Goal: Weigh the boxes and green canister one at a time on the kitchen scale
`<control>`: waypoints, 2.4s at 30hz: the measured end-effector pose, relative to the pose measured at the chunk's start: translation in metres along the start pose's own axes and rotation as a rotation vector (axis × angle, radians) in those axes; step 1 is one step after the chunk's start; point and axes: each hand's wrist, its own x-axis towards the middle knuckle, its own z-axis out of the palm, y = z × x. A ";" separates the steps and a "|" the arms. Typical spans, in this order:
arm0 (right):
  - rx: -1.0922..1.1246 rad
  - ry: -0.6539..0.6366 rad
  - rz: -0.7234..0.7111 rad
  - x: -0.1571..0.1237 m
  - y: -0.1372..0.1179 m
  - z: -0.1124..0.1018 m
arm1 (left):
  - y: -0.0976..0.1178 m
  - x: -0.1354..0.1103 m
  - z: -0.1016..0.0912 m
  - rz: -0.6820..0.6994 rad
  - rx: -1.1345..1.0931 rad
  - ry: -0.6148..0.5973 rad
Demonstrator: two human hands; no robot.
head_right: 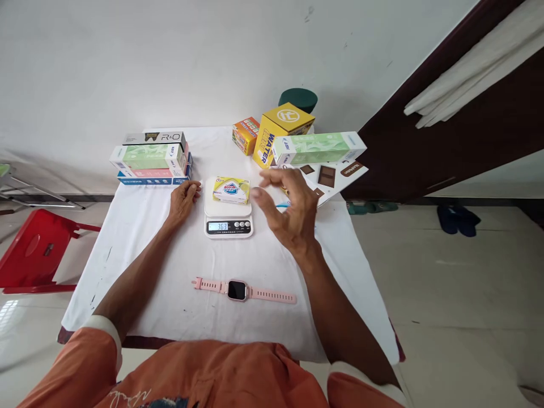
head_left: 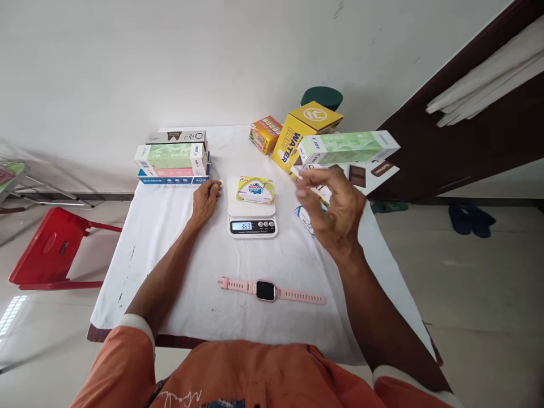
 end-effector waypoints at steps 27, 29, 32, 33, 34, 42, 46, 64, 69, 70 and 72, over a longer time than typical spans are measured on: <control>0.000 0.177 0.216 -0.048 0.041 -0.004 | 0.005 -0.003 0.000 -0.019 0.009 0.005; -0.032 0.040 0.171 -0.030 0.035 0.004 | 0.005 -0.003 0.001 -0.024 0.005 0.009; -0.139 -0.207 0.061 0.003 0.021 0.029 | 0.007 -0.002 0.000 -0.031 0.014 0.006; -0.192 -0.295 0.041 0.013 0.017 0.040 | 0.008 -0.002 0.000 -0.031 0.018 0.005; -0.247 -0.389 0.043 0.022 0.012 0.050 | 0.008 -0.002 -0.001 -0.030 0.021 0.007; -0.383 -0.777 0.123 0.045 0.005 0.085 | 0.008 0.001 -0.001 -0.016 0.042 0.006; -0.365 -0.725 0.092 0.043 0.006 0.073 | 0.010 0.001 -0.001 -0.032 0.052 0.006; -0.681 -0.243 0.030 0.045 0.085 -0.093 | 0.004 -0.001 0.000 -0.031 0.064 0.017; -0.586 -0.265 -0.022 0.046 0.090 -0.089 | -0.001 -0.004 0.003 -0.022 0.036 0.032; -0.551 -0.265 -0.048 0.046 0.092 -0.090 | -0.002 -0.005 0.004 -0.017 0.037 0.043; -0.467 -0.264 -0.135 0.047 0.094 -0.091 | -0.003 -0.009 0.005 -0.010 0.045 0.065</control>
